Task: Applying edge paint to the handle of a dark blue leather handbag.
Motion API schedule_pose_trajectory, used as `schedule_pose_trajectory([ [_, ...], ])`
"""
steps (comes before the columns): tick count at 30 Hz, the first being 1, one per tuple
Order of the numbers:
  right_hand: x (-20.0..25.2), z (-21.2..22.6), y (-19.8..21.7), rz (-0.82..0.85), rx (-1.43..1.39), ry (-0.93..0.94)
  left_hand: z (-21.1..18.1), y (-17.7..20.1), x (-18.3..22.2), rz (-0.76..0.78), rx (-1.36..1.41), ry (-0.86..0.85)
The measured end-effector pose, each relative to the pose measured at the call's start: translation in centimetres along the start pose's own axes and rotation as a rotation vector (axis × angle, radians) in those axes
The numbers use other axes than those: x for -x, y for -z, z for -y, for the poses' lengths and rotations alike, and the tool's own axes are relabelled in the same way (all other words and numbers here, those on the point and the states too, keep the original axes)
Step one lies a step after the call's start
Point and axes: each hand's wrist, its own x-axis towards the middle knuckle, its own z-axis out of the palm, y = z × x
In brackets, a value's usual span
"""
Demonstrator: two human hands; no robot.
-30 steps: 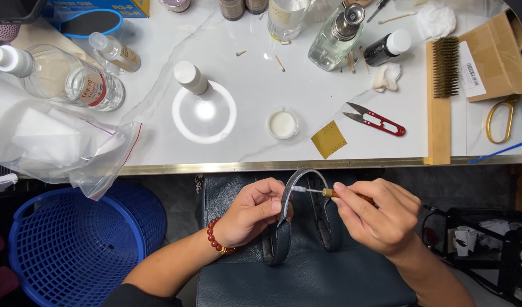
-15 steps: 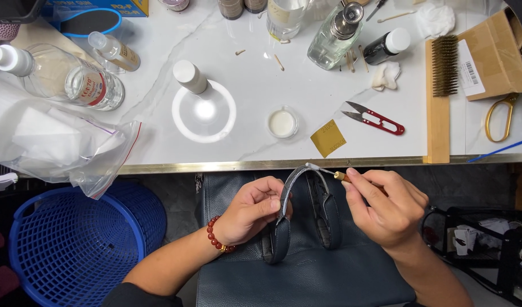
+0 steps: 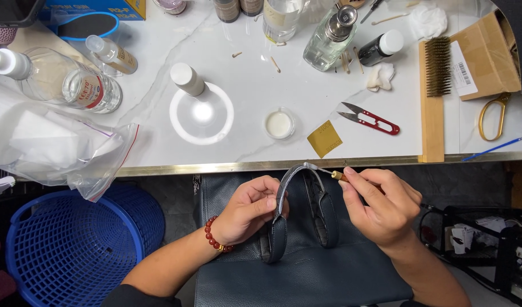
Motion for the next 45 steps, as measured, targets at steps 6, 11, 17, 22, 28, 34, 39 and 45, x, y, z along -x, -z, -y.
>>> schedule_pose_trajectory([
  [6, -0.5, 0.4, -0.1, 0.015, -0.017, 0.042, 0.0, 0.1, 0.2, 0.023, -0.020, -0.013],
  [11, 0.0, 0.0, -0.1, -0.001, -0.016, 0.020, 0.0, 0.0, 0.1, 0.018, 0.000, -0.015],
  [17, -0.2, 0.2, -0.1, 0.007, -0.037, 0.048, 0.0, -0.1, 0.2, 0.028, -0.002, -0.013],
  [22, 0.4, -0.5, -0.3, 0.010, -0.032, 0.033, -0.1, 0.0, 0.3, 0.016, 0.001, -0.018],
  [28, 0.6, -0.6, -0.2, -0.021, -0.055, 0.002, -0.1, -0.1, 0.3, 0.044, -0.010, -0.037],
  [34, 2.2, -2.2, -0.5, 0.009, -0.315, -0.270, -0.5, -0.4, 0.9, 0.116, -0.026, -0.066],
  [39, 3.5, -4.2, -0.7, 0.201, -1.256, -0.587, -1.3, -1.0, 1.5, 0.250, -0.148, 0.000],
  [45, 3.3, -4.0, -0.8, 0.409, -1.329, -0.505, -2.6, -1.8, 0.7, 0.272, -0.095, 0.055],
])
